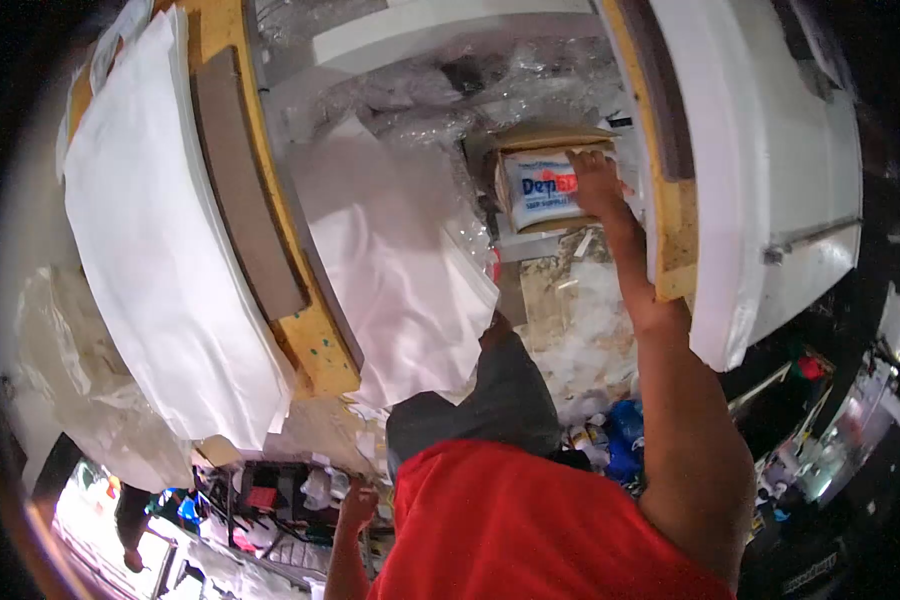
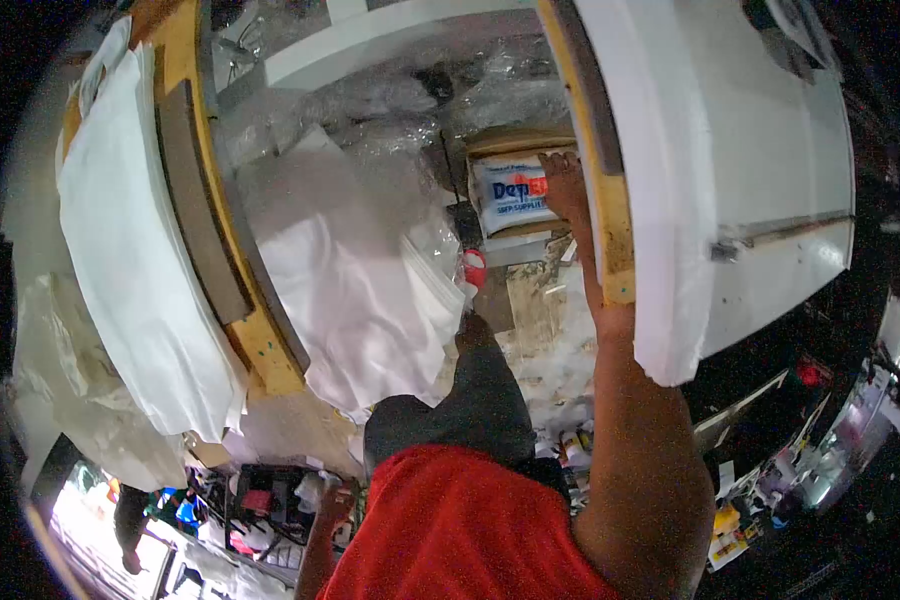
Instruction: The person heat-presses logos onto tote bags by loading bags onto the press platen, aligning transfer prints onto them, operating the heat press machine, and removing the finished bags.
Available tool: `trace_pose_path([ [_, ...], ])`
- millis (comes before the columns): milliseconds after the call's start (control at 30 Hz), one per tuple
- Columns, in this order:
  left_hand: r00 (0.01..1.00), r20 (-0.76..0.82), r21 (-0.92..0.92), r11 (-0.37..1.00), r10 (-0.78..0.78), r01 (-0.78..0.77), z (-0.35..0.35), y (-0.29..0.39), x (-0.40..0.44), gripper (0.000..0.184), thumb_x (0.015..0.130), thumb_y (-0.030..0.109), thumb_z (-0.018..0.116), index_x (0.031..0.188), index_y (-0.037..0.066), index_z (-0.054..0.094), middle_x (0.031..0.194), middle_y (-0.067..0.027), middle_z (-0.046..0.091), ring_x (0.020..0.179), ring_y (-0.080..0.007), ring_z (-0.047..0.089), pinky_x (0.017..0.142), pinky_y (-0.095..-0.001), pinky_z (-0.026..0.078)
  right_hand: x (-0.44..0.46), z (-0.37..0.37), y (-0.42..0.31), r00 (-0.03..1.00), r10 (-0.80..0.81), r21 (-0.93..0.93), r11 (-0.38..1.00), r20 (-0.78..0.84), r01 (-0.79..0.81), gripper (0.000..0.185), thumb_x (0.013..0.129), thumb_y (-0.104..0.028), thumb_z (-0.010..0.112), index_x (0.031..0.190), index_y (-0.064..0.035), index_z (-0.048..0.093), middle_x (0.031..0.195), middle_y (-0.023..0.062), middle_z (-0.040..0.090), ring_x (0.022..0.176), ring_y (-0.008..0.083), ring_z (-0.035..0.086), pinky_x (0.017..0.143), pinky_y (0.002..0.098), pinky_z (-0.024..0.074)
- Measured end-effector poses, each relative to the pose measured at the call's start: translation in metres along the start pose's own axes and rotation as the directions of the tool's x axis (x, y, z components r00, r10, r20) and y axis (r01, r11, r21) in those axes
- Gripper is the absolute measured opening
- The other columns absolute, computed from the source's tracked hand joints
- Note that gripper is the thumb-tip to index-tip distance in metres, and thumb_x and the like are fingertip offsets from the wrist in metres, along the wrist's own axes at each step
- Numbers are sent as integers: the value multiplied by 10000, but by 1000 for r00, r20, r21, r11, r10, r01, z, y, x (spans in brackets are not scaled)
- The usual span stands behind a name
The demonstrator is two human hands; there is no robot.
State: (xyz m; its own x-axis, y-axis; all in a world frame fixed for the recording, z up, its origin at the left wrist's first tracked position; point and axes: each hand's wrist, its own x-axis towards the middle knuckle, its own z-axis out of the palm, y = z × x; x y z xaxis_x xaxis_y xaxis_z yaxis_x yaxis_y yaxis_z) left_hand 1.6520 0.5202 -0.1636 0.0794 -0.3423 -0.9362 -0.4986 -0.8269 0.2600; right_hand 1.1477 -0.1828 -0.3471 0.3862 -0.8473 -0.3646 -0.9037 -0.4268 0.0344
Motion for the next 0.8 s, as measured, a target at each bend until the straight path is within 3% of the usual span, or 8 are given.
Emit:
trace_pose_path([
  [67,970,-79,-27,973,-231,230,-5,66,-1,285,841,258,674,1034,48,662,972,-155,716,914,-315,704,831,-419,557,9,30,18,998,-28,-13,1000,50,29,737,710,-309,841,1348,-125,519,1312,123,547,1275,360,467,1052,518,380],
  [167,979,-127,-10,987,-161,161,-1,74,14,318,833,256,676,1071,47,645,1005,-154,711,924,-313,702,840,-415,555,1,-6,5,980,-79,104,990,-184,99,616,715,-284,832,1260,-140,582,1305,100,555,1255,348,477,1026,523,377],
  [300,996,-54,-64,995,-75,72,5,32,30,343,828,226,672,1102,27,623,996,-134,708,913,-246,697,796,-381,564,17,8,6,973,-60,-27,998,-223,55,453,740,-229,802,1153,-152,632,1236,87,601,1216,330,514,1011,537,366],
  [400,990,-70,-151,982,-121,110,-2,69,17,334,826,215,675,1100,31,625,969,-122,710,899,-225,694,785,-374,565,29,-5,12,981,16,128,992,-191,9,240,784,-136,724,1016,-152,663,1045,77,672,1099,313,594,1004,555,340],
  [533,973,-108,-104,975,-206,195,-12,87,14,325,828,232,678,1102,63,632,938,-116,713,874,-233,699,772,-374,567,30,-25,16,992,108,141,985,-59,-99,164,810,-123,690,972,-133,673,989,104,678,985,326,630,948,521,402],
  [633,970,-97,-89,973,-221,212,-33,127,8,305,850,234,659,1108,74,634,945,-133,721,862,-253,710,765,-385,566,11,-37,14,981,-68,193,976,-184,104,158,831,-110,664,987,-110,684,961,135,687,923,354,649,878,468,477],
  [733,956,-113,-146,956,-271,254,-28,85,36,273,872,214,631,1094,55,626,930,-154,717,863,-284,711,747,-403,562,-38,-54,-8,958,147,306,950,-247,-67,186,862,-155,672,1040,-103,690,969,165,682,943,387,632,816,469,506],
  [800,938,-266,202,964,223,-172,-44,116,42,212,878,177,603,1044,48,628,914,-169,705,880,-316,703,745,-417,558,-78,-56,-19,862,126,376,923,-490,79,190,888,-212,678,1044,-104,690,966,188,668,931,401,624,809,500,495],
])
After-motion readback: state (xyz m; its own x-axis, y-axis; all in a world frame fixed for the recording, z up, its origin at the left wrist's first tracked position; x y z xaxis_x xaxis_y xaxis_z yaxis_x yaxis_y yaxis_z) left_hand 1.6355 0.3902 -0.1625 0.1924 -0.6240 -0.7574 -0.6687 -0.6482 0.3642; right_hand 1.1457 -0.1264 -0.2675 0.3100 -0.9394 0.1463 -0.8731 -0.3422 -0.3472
